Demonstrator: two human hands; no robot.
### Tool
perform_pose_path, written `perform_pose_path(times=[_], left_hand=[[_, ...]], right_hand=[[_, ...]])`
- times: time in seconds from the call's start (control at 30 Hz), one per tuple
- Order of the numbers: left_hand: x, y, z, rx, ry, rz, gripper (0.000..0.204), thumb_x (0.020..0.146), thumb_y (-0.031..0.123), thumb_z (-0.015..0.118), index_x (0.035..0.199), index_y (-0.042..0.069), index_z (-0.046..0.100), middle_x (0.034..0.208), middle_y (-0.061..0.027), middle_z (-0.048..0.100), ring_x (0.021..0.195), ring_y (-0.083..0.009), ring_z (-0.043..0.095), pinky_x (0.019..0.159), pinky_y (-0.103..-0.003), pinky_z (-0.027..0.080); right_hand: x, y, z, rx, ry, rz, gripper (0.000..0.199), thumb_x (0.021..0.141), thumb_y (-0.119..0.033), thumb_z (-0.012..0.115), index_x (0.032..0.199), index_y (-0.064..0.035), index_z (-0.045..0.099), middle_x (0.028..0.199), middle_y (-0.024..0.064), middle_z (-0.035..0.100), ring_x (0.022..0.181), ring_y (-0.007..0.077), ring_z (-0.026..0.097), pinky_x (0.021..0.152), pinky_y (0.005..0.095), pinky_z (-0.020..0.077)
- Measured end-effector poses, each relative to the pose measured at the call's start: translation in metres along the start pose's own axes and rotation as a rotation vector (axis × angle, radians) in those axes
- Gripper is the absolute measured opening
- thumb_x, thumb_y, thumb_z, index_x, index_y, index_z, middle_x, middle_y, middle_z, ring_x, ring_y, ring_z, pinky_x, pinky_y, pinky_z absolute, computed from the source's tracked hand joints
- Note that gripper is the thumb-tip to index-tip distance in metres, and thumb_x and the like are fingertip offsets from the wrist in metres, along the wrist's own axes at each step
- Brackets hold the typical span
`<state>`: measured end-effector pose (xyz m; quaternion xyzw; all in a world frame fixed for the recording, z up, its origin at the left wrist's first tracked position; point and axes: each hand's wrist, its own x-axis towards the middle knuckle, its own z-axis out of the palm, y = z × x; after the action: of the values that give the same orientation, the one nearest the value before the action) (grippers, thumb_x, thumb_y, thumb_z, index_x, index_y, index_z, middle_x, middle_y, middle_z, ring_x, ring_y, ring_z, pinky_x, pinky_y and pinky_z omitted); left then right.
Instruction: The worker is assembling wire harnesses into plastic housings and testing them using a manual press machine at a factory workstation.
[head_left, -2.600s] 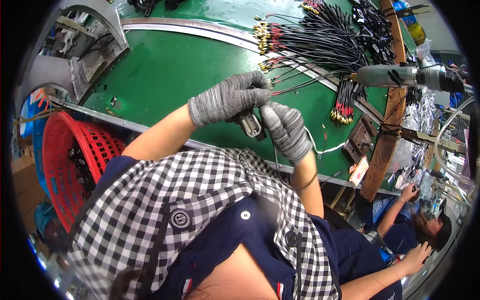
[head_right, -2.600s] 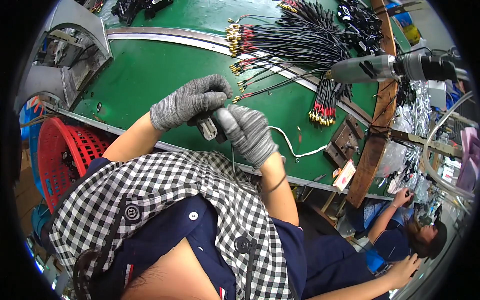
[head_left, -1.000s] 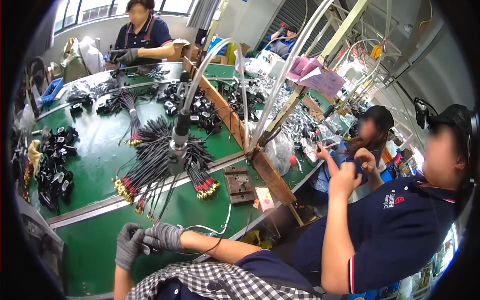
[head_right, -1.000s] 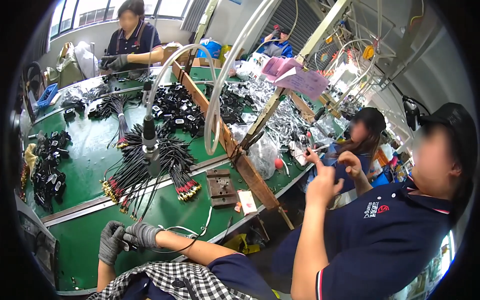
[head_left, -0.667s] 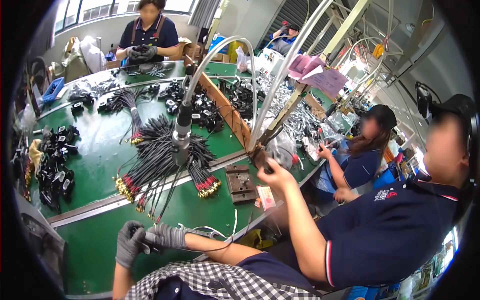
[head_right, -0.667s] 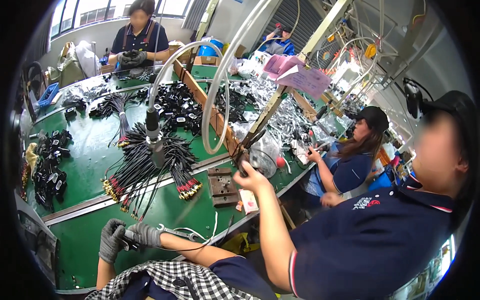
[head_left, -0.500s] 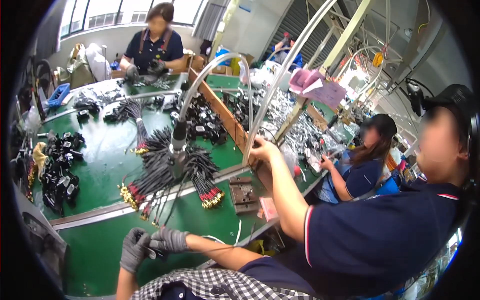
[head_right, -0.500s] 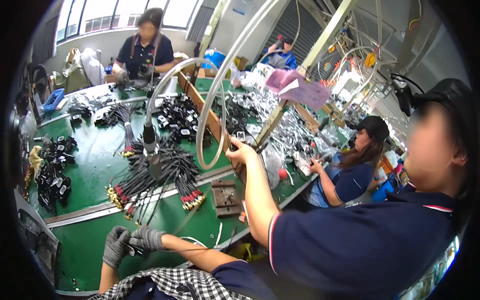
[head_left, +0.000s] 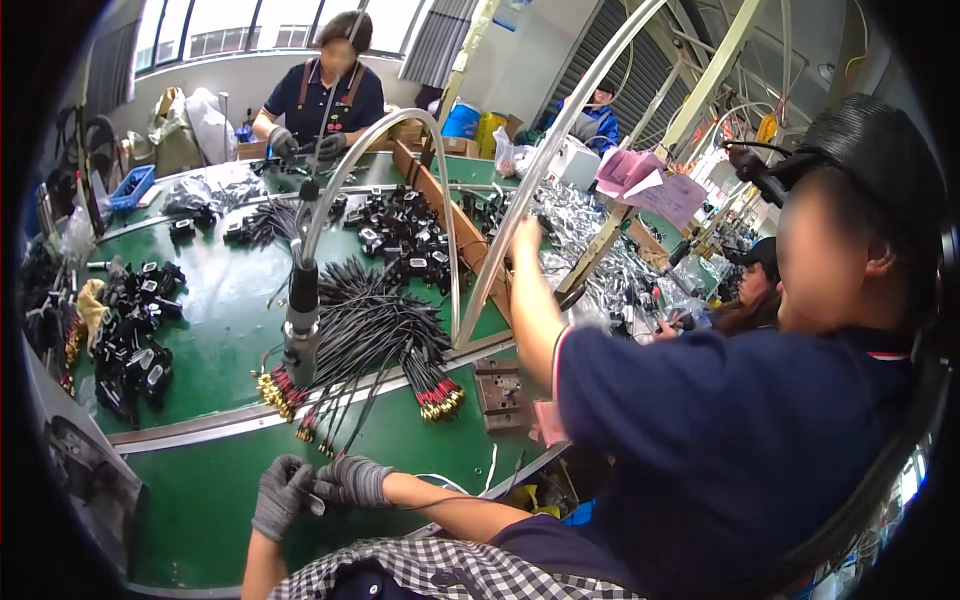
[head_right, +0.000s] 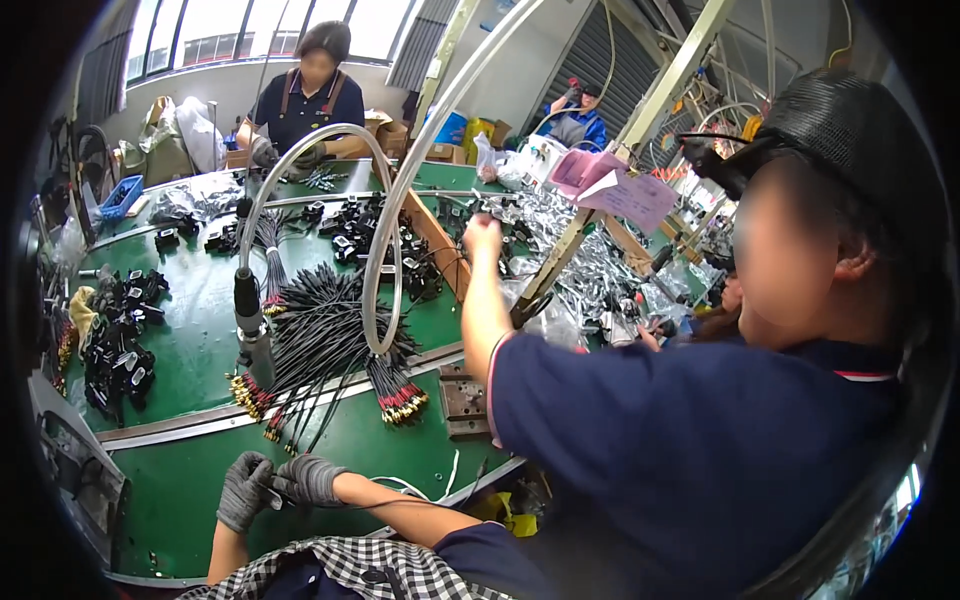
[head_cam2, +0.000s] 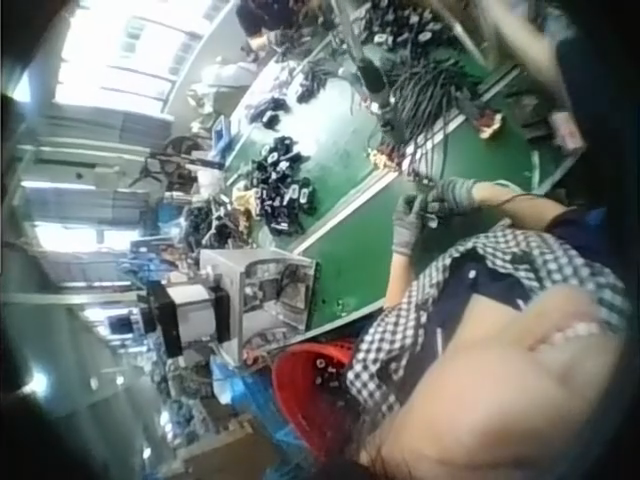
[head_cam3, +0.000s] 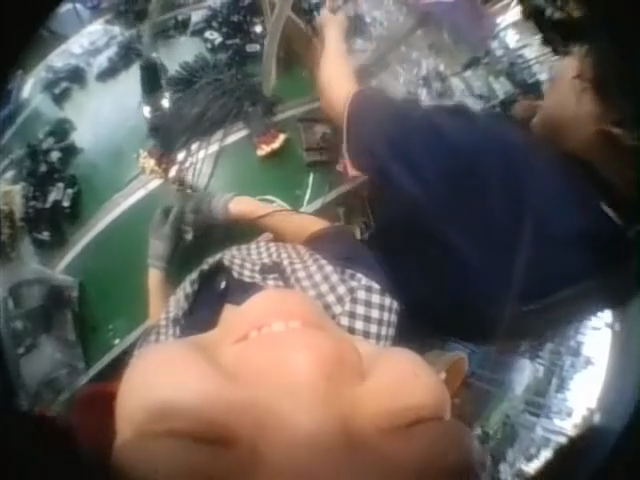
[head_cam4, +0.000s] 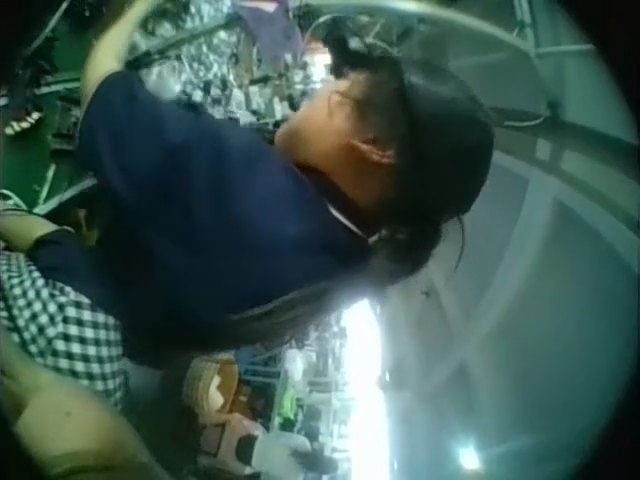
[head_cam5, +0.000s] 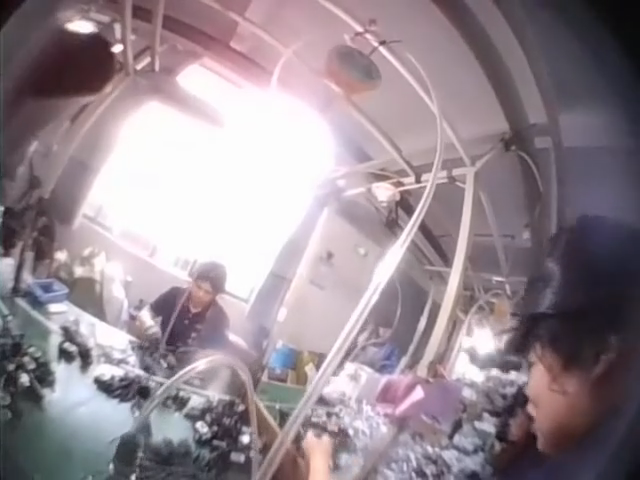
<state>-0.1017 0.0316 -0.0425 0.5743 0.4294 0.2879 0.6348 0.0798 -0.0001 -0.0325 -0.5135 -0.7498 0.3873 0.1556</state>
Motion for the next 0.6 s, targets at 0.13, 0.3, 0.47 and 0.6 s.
perform_pose_path(times=[0.13,0.3,0.47,0.6], left_hand=[[-0.006,0.012,0.003,0.018,0.021,-0.005,0.027,0.083,0.024,0.064,0.095,0.001,0.055,0.077,-0.0049,0.059,0.061,-0.0108,0.055,0.054,-0.023,0.046],[-0.009,0.026,0.002,-0.187,-0.044,-0.109,0.026,0.082,0.023,0.065,0.094,0.002,0.055,0.076,-0.0050,0.058,0.060,-0.0102,0.055,0.052,-0.022,0.045],[-0.002,0.018,0.009,-0.055,0.143,0.143,0.023,0.083,0.022,0.064,0.091,0.003,0.055,0.075,-0.0046,0.058,0.061,-0.0094,0.054,0.052,-0.021,0.044],[-0.002,0.017,0.004,0.072,0.139,0.179,0.021,0.084,0.023,0.063,0.089,0.003,0.056,0.076,-0.0041,0.058,0.061,-0.0094,0.052,0.054,-0.021,0.043]], right_hand=[[-0.010,-0.006,0.017,0.539,0.083,0.019,0.044,0.090,-0.047,0.048,0.082,-0.0059,0.062,0.065,0.0034,0.056,0.061,0.0116,0.052,0.056,0.0285,0.0413],[-0.017,-0.057,0.010,1.800,0.125,0.229,0.040,0.090,-0.044,0.049,0.081,-0.0078,0.062,0.069,-0.0004,0.058,0.064,0.0114,0.053,0.057,0.0288,0.0420],[0.003,-0.009,-0.015,-0.113,0.080,-0.077,0.041,0.091,-0.044,0.046,0.081,-0.0063,0.061,0.064,0.0022,0.060,0.061,0.0197,0.059,0.057,0.0379,0.0444],[0.010,-0.002,0.001,0.058,0.082,-0.080,0.044,0.091,-0.046,0.046,0.078,-0.0066,0.059,0.063,0.0012,0.058,0.059,0.0168,0.057,0.054,0.0335,0.0435]])
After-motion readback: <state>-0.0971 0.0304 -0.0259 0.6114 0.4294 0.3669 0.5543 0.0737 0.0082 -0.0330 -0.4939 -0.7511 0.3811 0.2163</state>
